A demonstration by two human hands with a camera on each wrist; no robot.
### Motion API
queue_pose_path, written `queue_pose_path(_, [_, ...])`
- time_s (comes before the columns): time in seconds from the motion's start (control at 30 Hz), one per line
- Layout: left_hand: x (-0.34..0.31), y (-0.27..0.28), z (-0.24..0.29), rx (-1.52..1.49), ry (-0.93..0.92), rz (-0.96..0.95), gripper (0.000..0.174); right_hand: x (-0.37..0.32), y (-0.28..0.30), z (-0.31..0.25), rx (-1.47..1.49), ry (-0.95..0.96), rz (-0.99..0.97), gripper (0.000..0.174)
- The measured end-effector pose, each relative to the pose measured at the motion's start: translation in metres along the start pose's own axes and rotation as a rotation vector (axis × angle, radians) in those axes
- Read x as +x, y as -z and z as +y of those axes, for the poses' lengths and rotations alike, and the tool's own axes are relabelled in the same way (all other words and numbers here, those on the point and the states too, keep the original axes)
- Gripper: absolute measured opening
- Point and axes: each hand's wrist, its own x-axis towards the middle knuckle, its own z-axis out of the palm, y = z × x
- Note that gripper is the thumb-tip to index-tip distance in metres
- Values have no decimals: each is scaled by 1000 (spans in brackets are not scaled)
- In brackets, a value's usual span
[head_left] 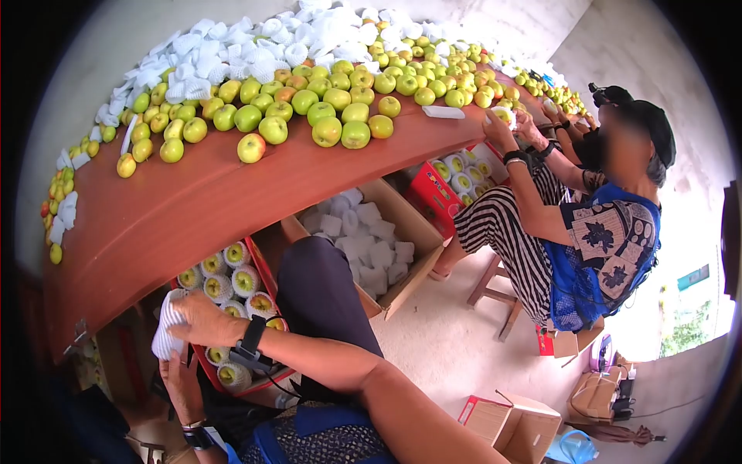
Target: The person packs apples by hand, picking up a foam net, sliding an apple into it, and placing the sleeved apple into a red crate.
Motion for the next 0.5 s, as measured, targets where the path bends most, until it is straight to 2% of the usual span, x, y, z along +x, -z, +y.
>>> queue_pose_path(0.03, [-1, 5, -3, 78, -23, 59, 50, 2, 4, 0, 55, -69, -33, 22])
queue_pose_path(0.13, [3, 20, -6, 308, -111, 187, 46, 4, 2, 7, 92, -75, 2, 23])
queue_pose_path(0.2, [3, 21, 1, 460, -186, 227, 44, -1, -3, 10, -7, -53, -30, 22])
queue_pose_path(0.33, [5, 22, 1, 264, -144, 198, 40, -7, -10, 4, -137, 19, -85, 20])
queue_pose_path(0.37, [5, 25, 1, 211, -99, 202, 39, -6, -10, 8, -98, 14, -163, 21])
queue_pose_path(0.5, [-4, 20, 9, -19, 5, 166, 35, -7, -9, 7, -45, -88, -188, 22])
